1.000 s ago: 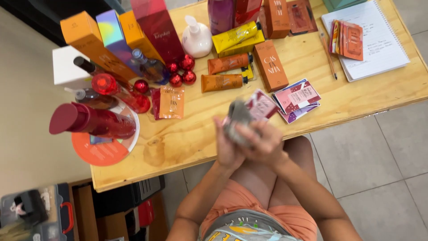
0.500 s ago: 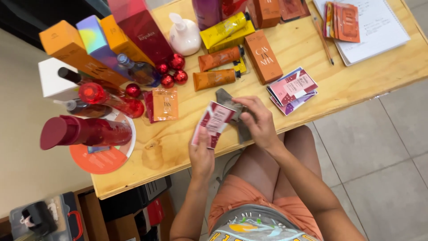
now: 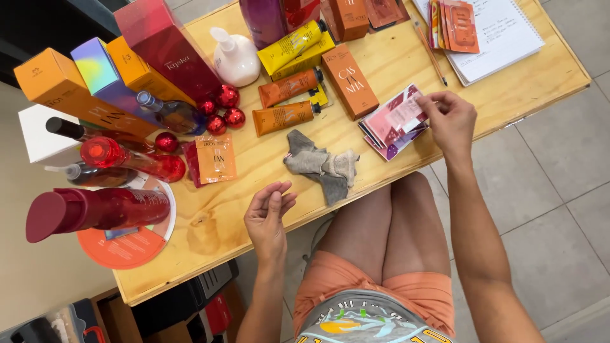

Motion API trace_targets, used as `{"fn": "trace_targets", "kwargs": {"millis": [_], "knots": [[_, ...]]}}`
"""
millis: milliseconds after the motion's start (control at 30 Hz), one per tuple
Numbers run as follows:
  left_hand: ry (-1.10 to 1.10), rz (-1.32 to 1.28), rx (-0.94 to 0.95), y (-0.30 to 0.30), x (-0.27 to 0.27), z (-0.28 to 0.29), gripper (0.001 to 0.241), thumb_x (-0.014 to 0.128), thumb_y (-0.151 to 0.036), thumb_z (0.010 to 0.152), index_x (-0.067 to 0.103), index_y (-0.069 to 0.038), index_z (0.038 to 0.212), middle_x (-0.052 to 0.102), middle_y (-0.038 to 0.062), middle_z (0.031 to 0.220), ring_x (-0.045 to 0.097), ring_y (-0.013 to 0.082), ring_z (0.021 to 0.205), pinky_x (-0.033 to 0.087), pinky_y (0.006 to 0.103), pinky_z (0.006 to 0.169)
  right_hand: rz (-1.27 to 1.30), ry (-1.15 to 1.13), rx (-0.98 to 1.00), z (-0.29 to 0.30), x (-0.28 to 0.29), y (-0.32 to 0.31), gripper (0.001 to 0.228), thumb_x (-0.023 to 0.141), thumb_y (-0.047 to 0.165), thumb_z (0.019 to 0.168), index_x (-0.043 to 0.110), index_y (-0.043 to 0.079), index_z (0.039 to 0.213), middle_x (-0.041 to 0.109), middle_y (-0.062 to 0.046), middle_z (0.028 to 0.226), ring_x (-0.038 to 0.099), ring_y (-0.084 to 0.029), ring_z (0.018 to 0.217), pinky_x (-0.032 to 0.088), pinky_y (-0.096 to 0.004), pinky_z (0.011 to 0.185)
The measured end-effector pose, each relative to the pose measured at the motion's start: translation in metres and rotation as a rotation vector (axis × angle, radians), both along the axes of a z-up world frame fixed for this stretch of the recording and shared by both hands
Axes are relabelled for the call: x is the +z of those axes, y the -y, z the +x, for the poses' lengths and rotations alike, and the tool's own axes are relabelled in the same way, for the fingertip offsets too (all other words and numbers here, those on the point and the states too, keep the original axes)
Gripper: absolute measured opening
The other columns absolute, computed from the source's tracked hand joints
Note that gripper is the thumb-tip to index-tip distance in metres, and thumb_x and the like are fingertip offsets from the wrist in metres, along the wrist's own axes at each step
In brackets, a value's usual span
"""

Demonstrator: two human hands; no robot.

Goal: The person wipes various cosmetic boxes and sachets on a wooden table using a gray cloth. They handle each item one at a time, wiping surfaces and then placing them back on the table.

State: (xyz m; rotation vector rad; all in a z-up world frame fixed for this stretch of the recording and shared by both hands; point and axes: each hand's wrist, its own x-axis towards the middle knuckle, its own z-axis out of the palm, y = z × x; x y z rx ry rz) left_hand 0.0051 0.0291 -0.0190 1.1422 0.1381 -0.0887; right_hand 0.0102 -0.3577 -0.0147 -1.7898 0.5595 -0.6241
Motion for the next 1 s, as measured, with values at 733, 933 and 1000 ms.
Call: {"fn": "trace_targets", "kwargs": {"millis": [733,933,1000], "knots": [[0.026,-0.197,-0.165,0.028,0.04,-0.021,0.05,0.045,-0.035,0.103,0.045,-0.002,0.142,0.059,0.022,0.138,0.066,0.0299,0.111,0.054,0.0395,0.097,-0.875,0.161,-0.237,0.028,0.045,0.054,0.009,0.077,0.007,0.109,0.081,-0.001,0.107,0.079,-0.012,0.097,0.073,-0.023,0.083,0.053,-0.033,0.067],[0.28,-0.271,-0.298,0.07,0.06,-0.019,0.09,0.064,-0.051,0.098,0.016,-0.009,0.162,0.022,0.016,0.169,0.03,0.033,0.154,0.029,0.0502,0.126,-1.246,0.148,-0.12,-0.038,0.09,-0.121,0.01,0.056,0.015,0.107,0.064,0.014,0.113,0.063,-0.002,0.087,0.057,-0.017,0.069,0.042,-0.033,0.063],[0.367,-0.257,-0.309,0.074,0.037,-0.025,0.102,0.068,-0.061,0.097,0.008,-0.012,0.164,0.012,0.013,0.173,0.021,0.0328,0.159,0.023,0.0533,0.128,-1.727,-0.161,-0.119,-0.05,0.087,-0.164,0.029,0.045,0.044,0.11,0.06,0.03,0.13,0.054,0.007,0.078,0.044,-0.01,0.049,0.032,-0.03,0.041]]}}
